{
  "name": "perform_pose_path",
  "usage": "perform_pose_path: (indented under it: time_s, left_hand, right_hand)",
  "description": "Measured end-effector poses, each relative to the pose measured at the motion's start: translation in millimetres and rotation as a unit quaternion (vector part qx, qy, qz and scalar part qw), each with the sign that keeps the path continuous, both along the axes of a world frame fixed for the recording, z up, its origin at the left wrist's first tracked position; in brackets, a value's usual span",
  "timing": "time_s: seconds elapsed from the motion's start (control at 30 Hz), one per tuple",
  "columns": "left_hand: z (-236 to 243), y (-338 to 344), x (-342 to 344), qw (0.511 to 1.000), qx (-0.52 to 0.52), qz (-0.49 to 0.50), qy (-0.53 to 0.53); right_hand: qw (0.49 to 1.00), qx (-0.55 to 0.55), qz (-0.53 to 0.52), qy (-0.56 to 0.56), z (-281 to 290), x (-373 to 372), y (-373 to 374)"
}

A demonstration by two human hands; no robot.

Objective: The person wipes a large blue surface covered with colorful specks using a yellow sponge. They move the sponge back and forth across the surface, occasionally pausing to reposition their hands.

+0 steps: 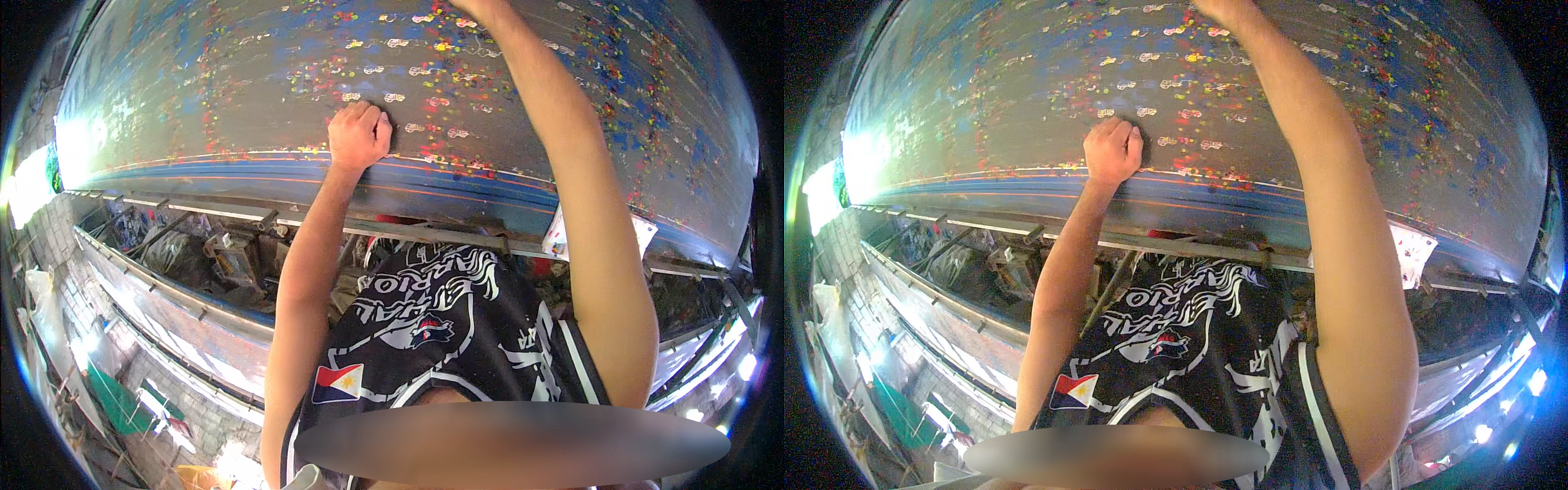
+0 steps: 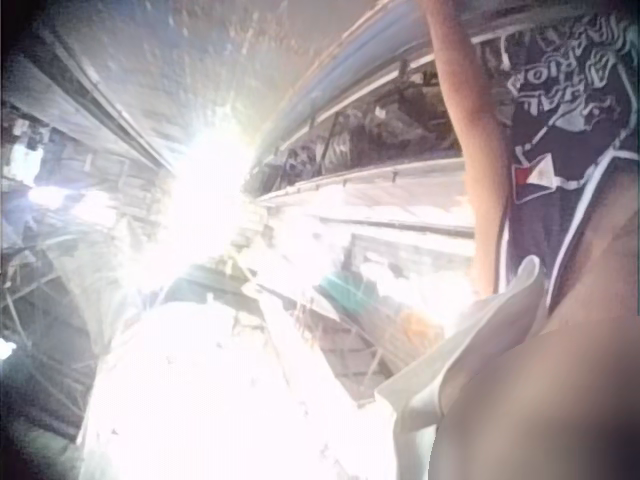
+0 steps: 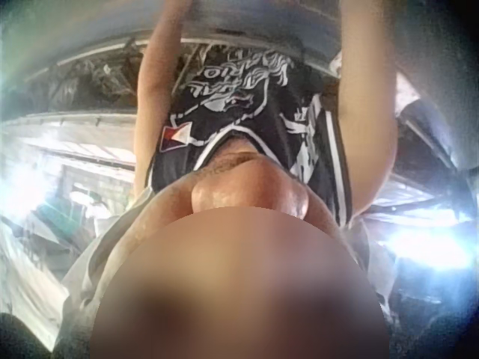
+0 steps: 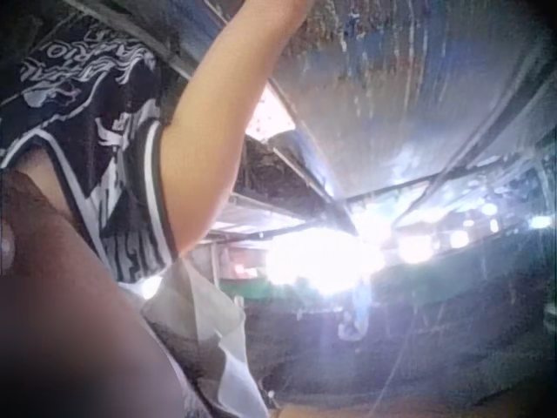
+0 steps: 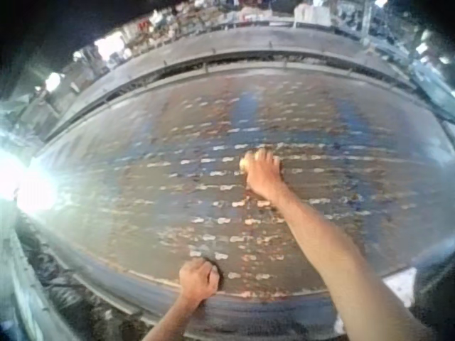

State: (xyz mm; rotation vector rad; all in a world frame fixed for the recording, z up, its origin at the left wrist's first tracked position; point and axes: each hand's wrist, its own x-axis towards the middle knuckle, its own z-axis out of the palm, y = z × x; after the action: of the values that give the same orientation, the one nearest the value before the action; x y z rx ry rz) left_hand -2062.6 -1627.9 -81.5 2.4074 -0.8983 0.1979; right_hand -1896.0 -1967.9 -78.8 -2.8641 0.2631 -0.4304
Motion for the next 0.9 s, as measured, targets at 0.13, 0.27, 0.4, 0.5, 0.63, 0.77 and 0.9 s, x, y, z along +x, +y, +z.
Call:
perform_pose_path:
  time_s: [0.13, 0.27, 0.4, 0.5, 0.63, 0.77, 0.9]
  left_hand:
    - [0.0, 1.4, 1.0, 1.000, 0.003, -0.007, -0.002]
    - [-0.1, 2.7, 0.1, 1.000, -0.003, -0.008, -0.002]
    - [-1.4, 2.1, 0.3, 1.000, 0.009, -0.010, -0.004]
    - [-1.2, 2.5, 0.6, 1.000, -0.003, -0.012, -0.004]
    - [-0.9, 4.0, -0.6, 1.000, -0.007, -0.009, -0.005]
    - [-0.1, 9.3, 0.3, 1.000, -0.013, -0.015, 0.007]
    - [-2.1, 11.4, 0.3, 0.999, -0.033, -0.031, 0.003]
  right_hand:
    - [0.997, 0.021, -0.073, 0.022, -2.1, 72.8, -21.7]
    - [0.999, 0.020, -0.033, 0.027, -6.8, 55.9, -12.7]
    - [0.998, -0.040, 0.022, 0.041, -16.7, -21.3, 21.9]
    - [0.994, -0.033, 0.106, 0.022, -20.3, -109.2, 61.3]
    - [0.990, 0.004, 0.129, 0.052, -4.0, -219.5, 115.2]
    - [0.990, -0.001, 0.098, 0.104, 18.0, -302.1, 168.1]
    - [0.988, 0.047, 0.090, 0.119, 27.6, -349.7, 191.4]
